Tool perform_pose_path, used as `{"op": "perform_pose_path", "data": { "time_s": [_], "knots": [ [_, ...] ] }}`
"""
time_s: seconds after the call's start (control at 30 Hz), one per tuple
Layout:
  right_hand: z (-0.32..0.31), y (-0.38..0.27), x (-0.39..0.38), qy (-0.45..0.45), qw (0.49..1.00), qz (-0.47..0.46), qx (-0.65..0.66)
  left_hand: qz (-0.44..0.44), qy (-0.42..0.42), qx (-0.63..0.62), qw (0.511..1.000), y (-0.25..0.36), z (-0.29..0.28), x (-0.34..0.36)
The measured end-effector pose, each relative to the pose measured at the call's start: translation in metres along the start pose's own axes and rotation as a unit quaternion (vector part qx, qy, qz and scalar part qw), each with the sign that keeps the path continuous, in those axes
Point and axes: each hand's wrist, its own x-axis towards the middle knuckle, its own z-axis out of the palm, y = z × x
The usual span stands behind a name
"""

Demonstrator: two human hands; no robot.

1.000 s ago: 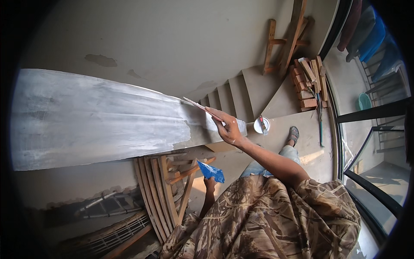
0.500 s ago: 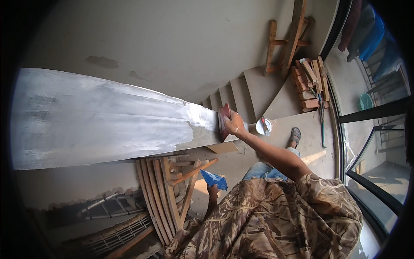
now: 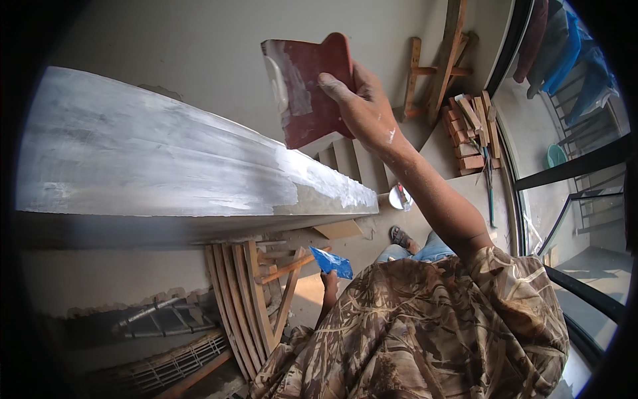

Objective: The person applies white plaster to a concrete wall using a pink trowel and a blue hawk. They repeatedly scoop plaster from the hawk and spread it onto the wall surface, smoothing the material with the trowel. The person works on a vertical wall section adjacent to a staircase.

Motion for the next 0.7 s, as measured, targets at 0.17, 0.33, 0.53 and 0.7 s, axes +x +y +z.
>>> {"op": "perform_pose_path", "data": {
  "time_s": [0.17,0.33,0.53,0.7],
  "knots": [
    [-0.048,0.086,-0.055,0.049,0.997,0.047,-0.021,0.011,0.007,-0.009,1.000,0.021,-0.007,-0.002],
    [-0.037,0.159,-0.104,0.010,0.994,0.007,-0.104,-0.008,0.014,-0.016,1.000,0.008,-0.022,-0.012],
    [0.003,0.158,-0.102,0.002,0.974,-0.134,-0.181,-0.037,0.017,-0.015,0.999,-0.009,-0.036,-0.030],
    [-0.022,0.156,-0.188,-0.136,0.963,-0.118,-0.200,-0.065,0.015,0.002,0.998,-0.018,-0.041,-0.039]
  ]
}}
